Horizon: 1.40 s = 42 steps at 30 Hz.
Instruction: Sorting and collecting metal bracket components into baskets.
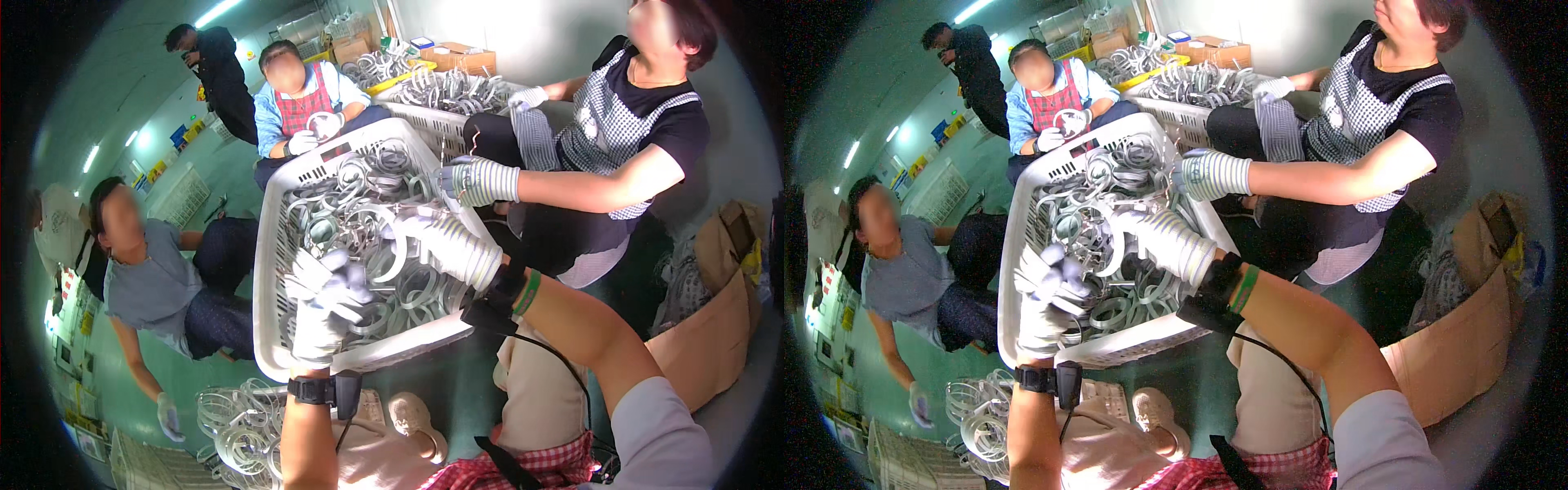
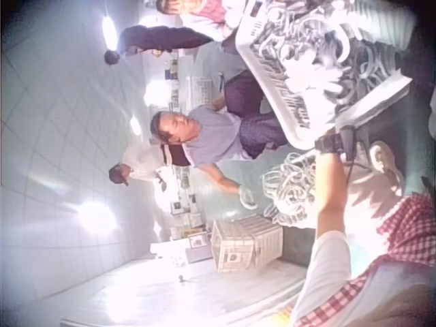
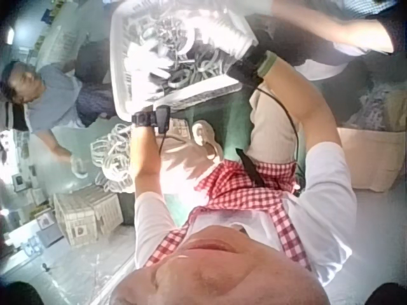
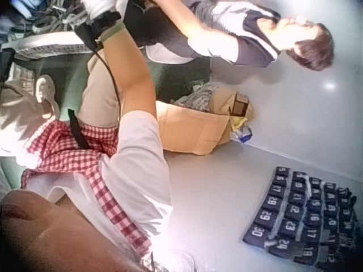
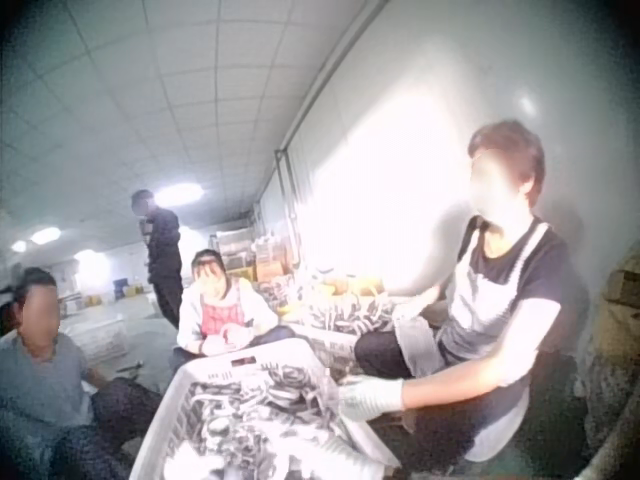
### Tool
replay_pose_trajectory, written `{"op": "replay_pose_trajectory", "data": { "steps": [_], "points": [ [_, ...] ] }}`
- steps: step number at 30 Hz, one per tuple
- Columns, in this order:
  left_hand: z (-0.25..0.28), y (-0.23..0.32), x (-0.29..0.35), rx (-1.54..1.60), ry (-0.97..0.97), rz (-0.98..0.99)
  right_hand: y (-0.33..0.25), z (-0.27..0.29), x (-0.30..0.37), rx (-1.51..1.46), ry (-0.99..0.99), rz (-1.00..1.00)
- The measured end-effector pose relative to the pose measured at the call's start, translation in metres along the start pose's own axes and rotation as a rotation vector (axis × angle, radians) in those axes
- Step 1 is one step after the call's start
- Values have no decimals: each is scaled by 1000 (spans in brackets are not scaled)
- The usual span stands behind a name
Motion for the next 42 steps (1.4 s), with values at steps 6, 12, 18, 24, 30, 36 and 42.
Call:
{"op": "replay_pose_trajectory", "data": {
  "steps": [6, 12, 18, 24, 30, 36, 42],
  "points": [
    [21, 9, 12, -987, 114, -105, 9, -19, -5, -306, -7, -14],
    [44, 38, 32, -622, 317, -152, -31, -27, 5, 733, 109, 332],
    [79, 36, 35, 192, 480, -78, 3, -36, 19, 929, -220, 228],
    [68, 33, 45, 203, 558, 3, -14, -54, 50, 1169, -239, 483],
    [31, 43, 48, -107, 524, -12, -34, -52, 71, 1460, -184, 382],
    [-17, 50, 44, -512, 388, 171, -56, -24, 73, 1110, -162, 259],
    [-50, 52, 24, -964, 290, 64, -62, 18, 84, 967, -92, 304]
  ]
}}
Point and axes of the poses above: each hand's wrist, its own x-axis away from the middle knuckle, its own z-axis out of the back of the hand, y = z × x, the point moved 8 cm from there along -x, towards the middle knuckle, and after that the axes turned 1 degree about -z, right-handed, at the moved point
